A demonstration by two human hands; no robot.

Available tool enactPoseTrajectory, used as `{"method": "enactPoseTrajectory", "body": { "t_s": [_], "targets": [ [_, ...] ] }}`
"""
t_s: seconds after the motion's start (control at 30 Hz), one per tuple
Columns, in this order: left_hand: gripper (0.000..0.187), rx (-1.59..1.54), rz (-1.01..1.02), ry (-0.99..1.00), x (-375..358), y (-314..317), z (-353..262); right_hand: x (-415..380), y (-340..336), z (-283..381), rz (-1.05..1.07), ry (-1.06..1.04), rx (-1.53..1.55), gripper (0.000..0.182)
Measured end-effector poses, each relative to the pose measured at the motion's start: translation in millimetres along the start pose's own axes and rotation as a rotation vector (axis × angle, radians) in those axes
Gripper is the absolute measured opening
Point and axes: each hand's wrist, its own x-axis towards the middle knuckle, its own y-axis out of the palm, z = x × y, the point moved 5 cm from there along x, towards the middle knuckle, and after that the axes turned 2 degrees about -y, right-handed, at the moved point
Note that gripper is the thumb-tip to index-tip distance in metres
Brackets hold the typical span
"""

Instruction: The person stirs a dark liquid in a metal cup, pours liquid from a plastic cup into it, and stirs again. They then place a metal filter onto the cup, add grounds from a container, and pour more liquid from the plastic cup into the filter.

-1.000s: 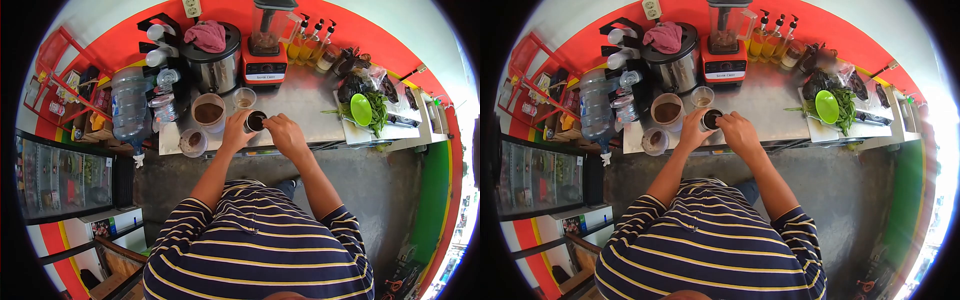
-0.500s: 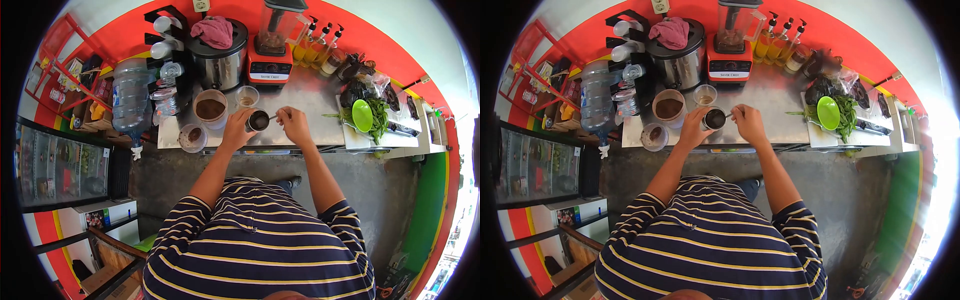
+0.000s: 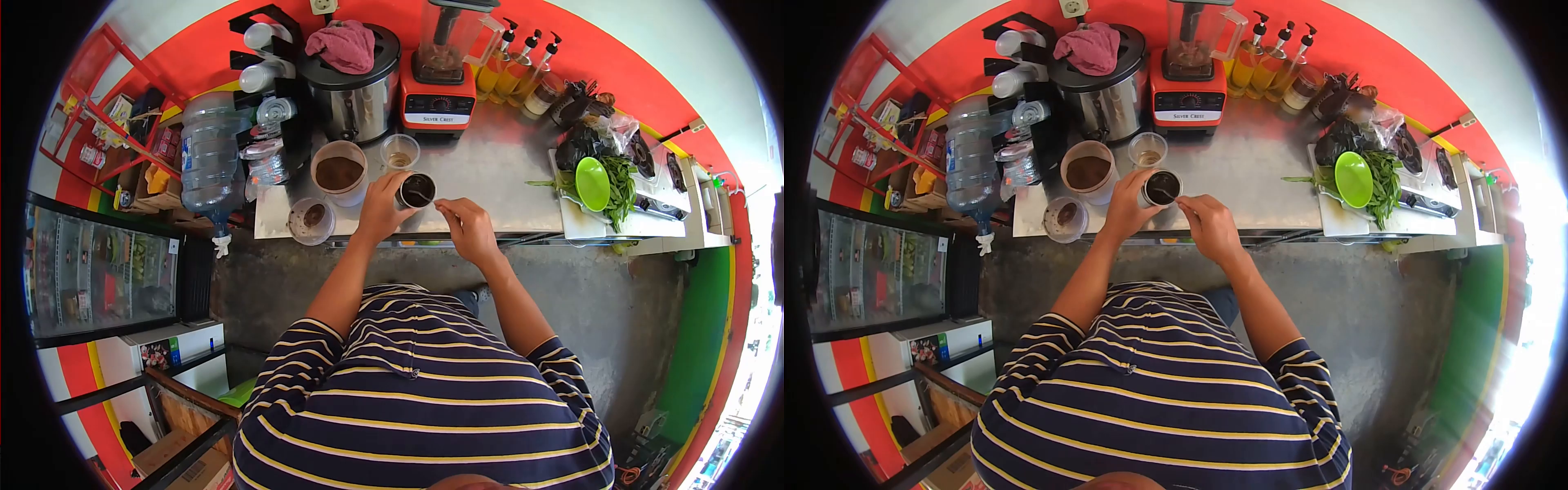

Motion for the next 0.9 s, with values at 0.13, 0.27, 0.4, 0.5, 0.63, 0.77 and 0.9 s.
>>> {"method": "enactPoseTrajectory", "body": {
  "t_s": [0.13, 0.27, 0.4, 0.5, 0.63, 0.77, 0.9],
  "targets": [
    [0.079, -0.006, -0.006, -0.001, 1, -1, -2, 3, -6, 5, 0.048, 0.002, -0.107, 0.019],
    [0.080, 0.010, -0.036, 0.025, 0, 0, -3, 7, -4, 7, 0.045, -0.085, -0.111, 0.022],
    [0.080, -0.006, -0.061, 0.026, 0, -2, -2, -1, -7, 5, 0.142, -0.162, -0.083, 0.024],
    [0.079, 0.010, -0.043, 0.023, 1, -2, -5, 5, -16, 1, 0.116, -0.120, -0.097, 0.022],
    [0.079, 0.018, -0.035, 0.017, 3, 3, -1, 15, -16, 10, 0.090, -0.127, -0.187, 0.024],
    [0.080, -0.013, -0.078, -0.007, -1, 3, 3, -1, -9, 17, 0.256, -0.165, -0.215, 0.028],
    [0.080, -0.037, -0.071, -0.038, 0, 2, 2, 1, -15, 11, 0.165, -0.132, -0.178, 0.027]
  ]
}}
